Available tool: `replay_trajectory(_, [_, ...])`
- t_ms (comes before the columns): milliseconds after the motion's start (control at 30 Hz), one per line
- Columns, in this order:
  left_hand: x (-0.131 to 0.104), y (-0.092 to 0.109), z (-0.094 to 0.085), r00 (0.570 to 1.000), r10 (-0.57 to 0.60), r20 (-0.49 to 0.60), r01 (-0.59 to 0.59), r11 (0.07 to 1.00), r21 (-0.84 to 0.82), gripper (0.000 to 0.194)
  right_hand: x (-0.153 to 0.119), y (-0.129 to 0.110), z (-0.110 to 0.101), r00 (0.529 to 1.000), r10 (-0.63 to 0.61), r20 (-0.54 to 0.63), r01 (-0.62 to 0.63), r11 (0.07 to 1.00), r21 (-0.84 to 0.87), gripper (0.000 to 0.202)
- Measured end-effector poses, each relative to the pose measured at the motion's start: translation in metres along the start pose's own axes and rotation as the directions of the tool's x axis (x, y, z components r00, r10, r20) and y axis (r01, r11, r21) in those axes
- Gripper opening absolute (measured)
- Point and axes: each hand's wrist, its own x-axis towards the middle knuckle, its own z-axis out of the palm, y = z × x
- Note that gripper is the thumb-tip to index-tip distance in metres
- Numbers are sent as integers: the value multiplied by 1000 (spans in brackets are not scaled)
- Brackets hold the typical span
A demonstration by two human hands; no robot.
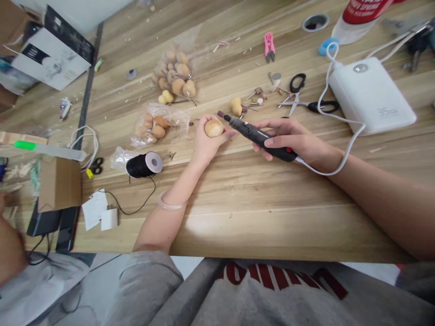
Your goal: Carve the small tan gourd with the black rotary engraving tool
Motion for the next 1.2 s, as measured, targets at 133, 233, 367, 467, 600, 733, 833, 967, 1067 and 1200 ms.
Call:
replay_trajectory(133, [8,-10,-5,980,198,13,-198,968,152,47,0,1,0,998,12,57,-11,1000,-26,39])
replay_trajectory(233, [9,-12,-7,970,240,49,-245,960,139,44,0,1,0,997,22,73,-20,999,-33,40])
replay_trajectory(367, [9,-13,-7,975,208,77,-214,973,87,45,0,1,1,1000,19,18,-19,1000,18,40])
replay_trajectory(467, [9,-13,-8,977,195,83,-201,977,64,44,0,0,2,999,25,28,-26,999,20,36])
replay_trajectory(600, [10,-15,-8,973,190,132,-195,981,21,40,-1,-1,3,993,48,110,-47,999,-15,36])
replay_trajectory(733, [11,-15,-8,972,209,111,-215,975,50,42,-1,-2,2,998,43,40,-44,999,13,34])
replay_trajectory(833, [10,-14,-8,971,199,130,-205,978,30,42,-1,-3,1,997,45,64,-45,999,-1,35])
replay_trajectory(967, [9,-11,-7,969,187,161,-194,981,25,42,-1,-3,2,996,50,80,-48,999,-22,36])
replay_trajectory(1067, [9,-11,-7,973,198,121,-207,976,73,43,-1,-3,1,998,50,42,-50,999,-12,34])
replay_trajectory(1200, [9,-12,-7,967,189,171,-194,981,14,41,-1,-4,0,993,60,98,-57,998,-26,35])
